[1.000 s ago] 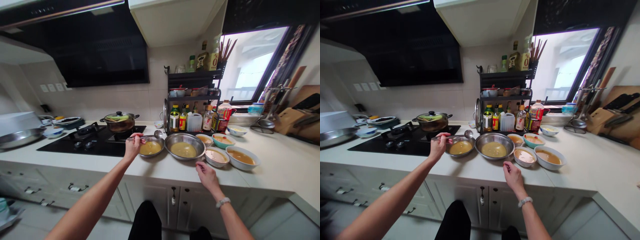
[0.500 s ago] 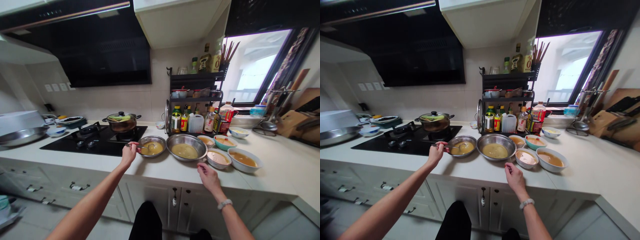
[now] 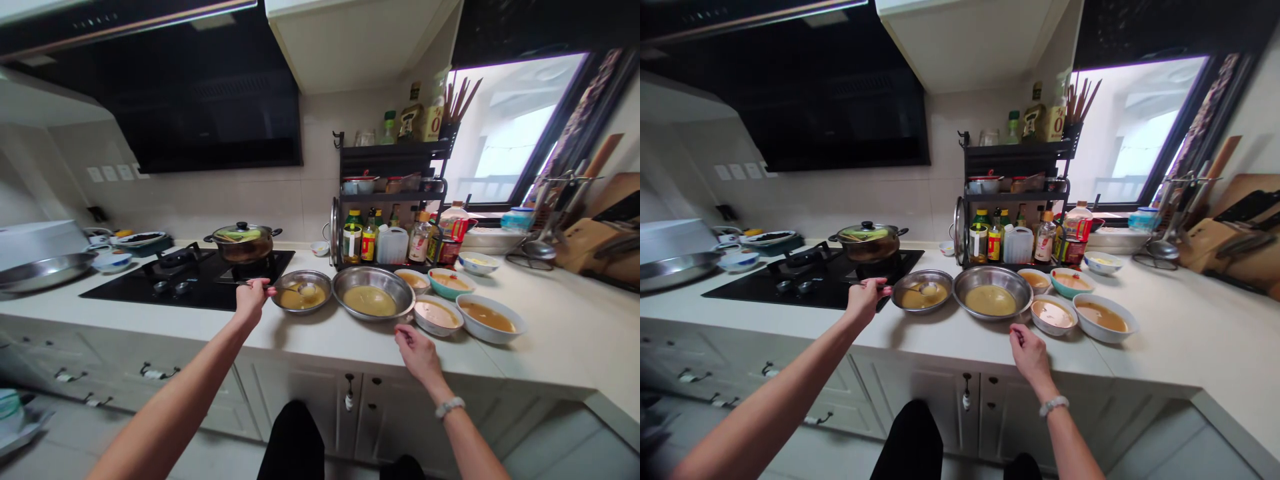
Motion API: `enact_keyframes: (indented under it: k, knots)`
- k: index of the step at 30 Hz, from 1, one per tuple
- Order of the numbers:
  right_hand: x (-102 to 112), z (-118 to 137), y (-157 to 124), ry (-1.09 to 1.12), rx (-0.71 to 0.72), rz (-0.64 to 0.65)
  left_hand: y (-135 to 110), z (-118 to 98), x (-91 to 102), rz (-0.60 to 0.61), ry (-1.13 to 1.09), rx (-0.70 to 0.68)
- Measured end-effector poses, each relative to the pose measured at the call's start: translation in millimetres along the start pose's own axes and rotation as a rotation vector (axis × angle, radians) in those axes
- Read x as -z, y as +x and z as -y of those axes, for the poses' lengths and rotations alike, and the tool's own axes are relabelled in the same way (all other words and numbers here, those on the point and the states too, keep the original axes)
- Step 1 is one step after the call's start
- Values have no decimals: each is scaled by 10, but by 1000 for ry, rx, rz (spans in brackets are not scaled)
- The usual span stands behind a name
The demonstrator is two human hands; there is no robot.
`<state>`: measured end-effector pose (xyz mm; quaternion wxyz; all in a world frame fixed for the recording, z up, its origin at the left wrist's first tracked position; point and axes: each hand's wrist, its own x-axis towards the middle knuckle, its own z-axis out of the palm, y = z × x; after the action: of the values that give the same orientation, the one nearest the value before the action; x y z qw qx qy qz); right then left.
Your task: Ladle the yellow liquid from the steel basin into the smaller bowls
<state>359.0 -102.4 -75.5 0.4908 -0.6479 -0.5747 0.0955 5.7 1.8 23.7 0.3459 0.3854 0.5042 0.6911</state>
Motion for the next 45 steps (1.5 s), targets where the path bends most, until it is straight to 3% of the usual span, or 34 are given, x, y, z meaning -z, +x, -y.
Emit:
enact_keyframes:
  k: [7, 12, 16, 21, 26, 28, 30, 33, 36, 41, 45]
  knots:
    - [-3, -5, -2, -2, -3, -1, -102, -257, -208, 31, -72, -2]
    - [-7, -2, -3, -4, 0, 0, -248, -357, -535, 124, -88, -8]
    - [-1, -3, -6, -1, -8, 8, -433, -288, -810, 241, -32, -89]
    - [2, -4, -9, 7, -9, 13, -703, -111, -941, 526, 166, -358]
    - [-10, -16, -5, 3, -2, -3, -848, -15, -841, 768, 329, -918]
    - [-12, -19, -4, 11, 7, -11, -822, -29, -778, 796, 328, -1024]
    - [-12, -22, -5, 15, 15, -11, -735, -68, -703, 701, 304, -981]
    - [-10, -27, -8, 7, 16, -1, -512, -125, -545, 452, 201, -705]
    - [-10, -28, -8, 0, 8, 1, -271, -113, -320, 304, 176, -502]
    - [-5, -9, -8, 14, 14, -6, -92, 59, 46, 246, 384, -416]
    - [-14, -16, -6, 19, 18, -13, -71, 204, 148, 270, 433, -380]
